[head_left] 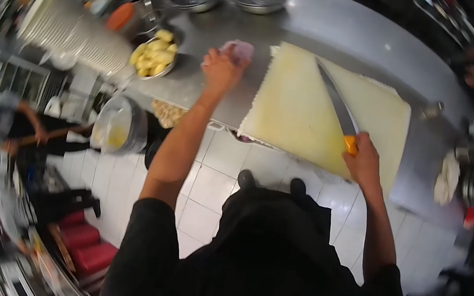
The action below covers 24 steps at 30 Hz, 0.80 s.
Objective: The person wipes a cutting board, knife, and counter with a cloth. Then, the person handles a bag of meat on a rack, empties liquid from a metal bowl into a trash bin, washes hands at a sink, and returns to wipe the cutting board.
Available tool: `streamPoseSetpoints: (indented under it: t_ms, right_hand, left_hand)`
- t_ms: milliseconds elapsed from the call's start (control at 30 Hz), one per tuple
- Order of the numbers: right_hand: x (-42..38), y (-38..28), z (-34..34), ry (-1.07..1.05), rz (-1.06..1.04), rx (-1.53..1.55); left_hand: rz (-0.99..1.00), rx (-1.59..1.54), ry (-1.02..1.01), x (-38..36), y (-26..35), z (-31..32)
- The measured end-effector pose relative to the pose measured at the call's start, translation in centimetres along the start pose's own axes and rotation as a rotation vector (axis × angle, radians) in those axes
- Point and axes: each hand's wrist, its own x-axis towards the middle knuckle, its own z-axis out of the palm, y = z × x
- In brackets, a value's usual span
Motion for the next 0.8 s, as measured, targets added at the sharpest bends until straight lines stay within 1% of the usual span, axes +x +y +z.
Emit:
streamPoseSetpoints:
  t_ms: [33, 100, 167, 200, 233, 300, 400, 500, 567, 633, 700, 767, 800]
  right_hand:
    - [0.0, -0.3, 0.4, 0.049, 0.007, -0.021]
    - [-0.2, -2.7, 0.1, 0.081, 0.095, -0.06]
    - [-0.6, -5.0, -0.5, 0.074, 0.274, -0.005]
    - [-1.3, -5.4, -0.5, 0.064, 0.355, 0.031]
    - [-2.7, -5.3, -0.1, 0.097, 0.39, 0.185]
    - [-5.5, -5.2, 0.7, 0.184, 0.438, 0.494]
    - [-11.0, -7.2, -0.2, 0.278, 0.635, 0.858]
    - [-15.1, -6.3, 0.8, 0.44, 0.792, 0.853]
    - [-16.5, -5.6, 1.1, 0.484, 0.86, 0.789]
    - [-17.6, -4.6, 1.7, 0.519, 0.861, 0.846]
    - [-18.1, -3.9, 2.1, 0.479, 0.841, 0.808]
    - [-18.1, -4.3, 2.3, 0.465, 0.889, 0.828]
    - [-18.1, -4.2, 2.4, 0.457, 0.884, 0.825]
  left_hand:
    - [-0.011, 0.039, -0.046, 0.9, -0.1, 0.5]
    - [0.041, 0.12, -0.125, 2.1, -1.2, 1.9]
    - [0.177, 0.222, -0.105, 2.5, -3.5, 3.5]
    - [0.187, 0.188, -0.071, 2.4, -3.8, 3.7]
    - [0.193, 0.157, -0.035, 2.3, -4.2, 3.7]
    - [0.243, 0.114, -0.077, 2.4, -5.5, 3.4]
    - [0.341, 0.075, -0.083, 2.4, -7.7, 2.9]
    - [0.388, 0.06, -0.089, 0.9, -9.4, 1.5]
    - [0.41, 0.071, -0.081, 0.2, -10.7, 0.8]
    - [0.445, 0.116, -0.076, -0.8, -12.9, 0.4]
    - [0.392, 0.102, -0.079, -2.2, -12.7, -1.1]
    - [0.323, 0.091, -0.089, -3.1, -12.7, -2.4]
    - [0.335, 0.099, -0.067, -3.4, -13.1, -2.5]
